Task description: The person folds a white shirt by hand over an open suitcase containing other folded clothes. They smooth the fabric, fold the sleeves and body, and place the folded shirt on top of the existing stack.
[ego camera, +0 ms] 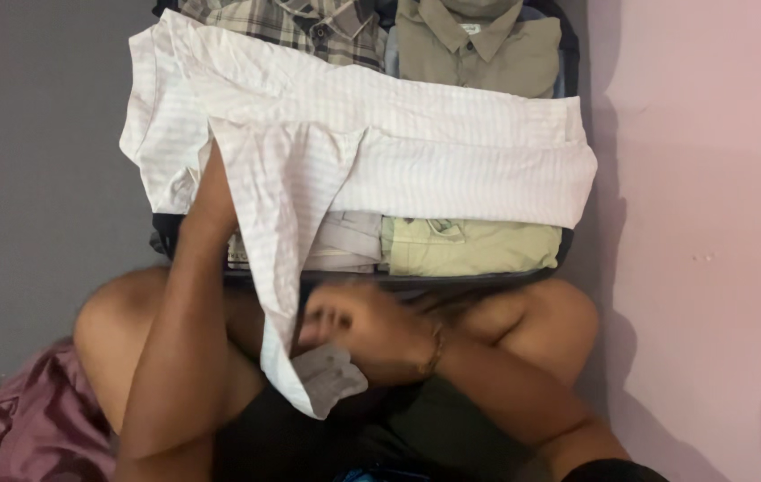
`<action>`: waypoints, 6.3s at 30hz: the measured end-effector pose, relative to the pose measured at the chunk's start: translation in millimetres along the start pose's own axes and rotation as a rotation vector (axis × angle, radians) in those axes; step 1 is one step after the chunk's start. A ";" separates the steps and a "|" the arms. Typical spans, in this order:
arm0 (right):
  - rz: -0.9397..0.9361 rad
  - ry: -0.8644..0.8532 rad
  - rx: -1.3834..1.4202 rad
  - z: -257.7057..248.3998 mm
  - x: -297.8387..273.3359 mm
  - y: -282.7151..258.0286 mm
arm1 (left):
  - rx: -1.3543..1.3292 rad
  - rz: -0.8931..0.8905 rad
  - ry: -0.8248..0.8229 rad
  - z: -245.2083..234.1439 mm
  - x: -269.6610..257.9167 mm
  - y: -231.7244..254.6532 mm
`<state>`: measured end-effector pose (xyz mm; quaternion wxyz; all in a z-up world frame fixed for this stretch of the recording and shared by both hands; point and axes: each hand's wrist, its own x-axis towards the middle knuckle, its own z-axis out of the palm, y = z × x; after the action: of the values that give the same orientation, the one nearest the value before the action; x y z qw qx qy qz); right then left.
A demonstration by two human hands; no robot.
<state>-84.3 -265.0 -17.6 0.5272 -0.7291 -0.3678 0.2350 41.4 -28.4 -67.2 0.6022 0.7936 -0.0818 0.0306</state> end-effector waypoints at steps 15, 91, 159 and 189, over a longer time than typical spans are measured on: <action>0.106 0.454 -0.983 -71.2 36.3 63.9 | 1.157 0.145 0.204 -38.5 -15.3 -1.8; 0.765 0.093 -0.439 -213.3 -124.4 -80.4 | 0.397 0.205 0.003 -28.3 -9.0 39.5; 0.900 0.396 -1.006 -183.8 -23.1 70.0 | 0.934 -0.007 -0.326 85.3 15.3 48.0; 0.648 0.844 -0.802 -278.8 -95.2 158.8 | 0.912 -0.137 -0.046 15.7 30.2 12.6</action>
<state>106.2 -533.3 -78.3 0.2168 -0.9718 0.0488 -0.0789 68.2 -49.6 -55.1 0.1901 0.9815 -0.0204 0.0060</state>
